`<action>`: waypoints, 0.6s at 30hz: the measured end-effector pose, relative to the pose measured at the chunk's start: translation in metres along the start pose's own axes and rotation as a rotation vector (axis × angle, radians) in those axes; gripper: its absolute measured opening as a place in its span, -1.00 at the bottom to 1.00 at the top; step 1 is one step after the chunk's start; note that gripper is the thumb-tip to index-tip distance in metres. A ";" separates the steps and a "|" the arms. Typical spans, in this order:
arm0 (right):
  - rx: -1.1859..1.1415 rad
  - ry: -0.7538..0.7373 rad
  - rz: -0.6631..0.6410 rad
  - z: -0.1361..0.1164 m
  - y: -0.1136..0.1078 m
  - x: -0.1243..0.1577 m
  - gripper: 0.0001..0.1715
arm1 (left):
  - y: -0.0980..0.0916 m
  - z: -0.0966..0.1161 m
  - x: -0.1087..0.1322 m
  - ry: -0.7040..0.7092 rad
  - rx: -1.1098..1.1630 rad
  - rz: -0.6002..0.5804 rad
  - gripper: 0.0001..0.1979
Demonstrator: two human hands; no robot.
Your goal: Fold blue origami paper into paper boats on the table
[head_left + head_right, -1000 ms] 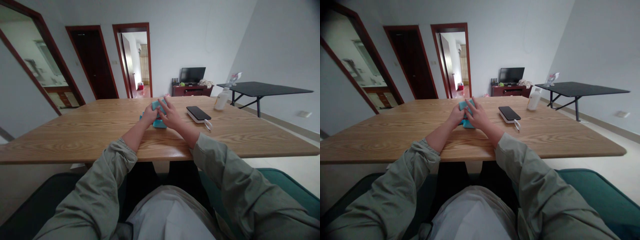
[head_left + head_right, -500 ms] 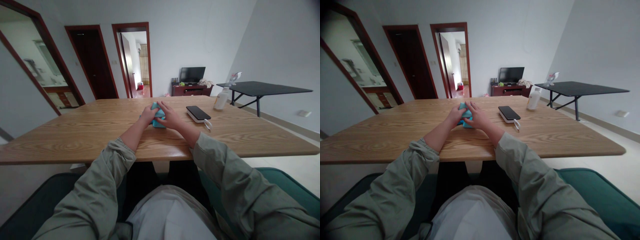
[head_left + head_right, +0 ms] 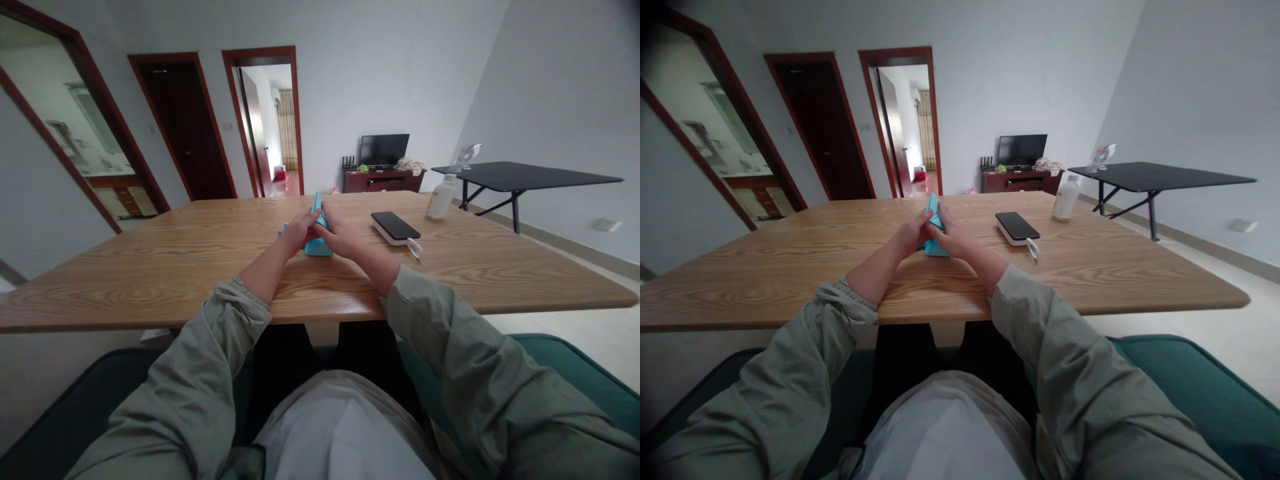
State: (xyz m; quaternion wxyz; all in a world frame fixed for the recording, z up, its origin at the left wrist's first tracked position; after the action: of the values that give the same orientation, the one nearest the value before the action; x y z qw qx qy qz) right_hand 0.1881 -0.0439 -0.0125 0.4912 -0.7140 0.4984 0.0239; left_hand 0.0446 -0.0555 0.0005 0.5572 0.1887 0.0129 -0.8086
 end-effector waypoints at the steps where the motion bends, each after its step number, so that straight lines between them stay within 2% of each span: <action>1: -0.022 0.021 0.009 -0.002 -0.001 0.000 -0.02 | -0.001 0.000 0.001 0.012 -0.004 -0.021 -0.59; 10: -0.111 0.008 0.098 -0.004 -0.004 0.001 -0.01 | -0.002 0.001 0.002 0.046 -0.032 0.003 -0.44; 18: -0.212 -0.033 0.127 -0.003 -0.003 -0.001 -0.02 | 0.002 0.008 0.005 0.061 -0.052 0.020 -0.48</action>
State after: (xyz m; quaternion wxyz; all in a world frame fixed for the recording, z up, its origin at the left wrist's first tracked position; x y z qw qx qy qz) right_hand 0.1886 -0.0455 -0.0089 0.4187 -0.7284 0.5290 0.1192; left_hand 0.0422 -0.0627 0.0061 0.5694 0.1988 0.0489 -0.7962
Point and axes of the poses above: each hand's wrist, its own x-axis away from the middle knuckle, its own y-axis out of the palm, z = x × y, the point moved 1 cm from there along -x, towards the middle knuckle, and after that the axes turned 5 degrees about -z, right-handed, at the moved point
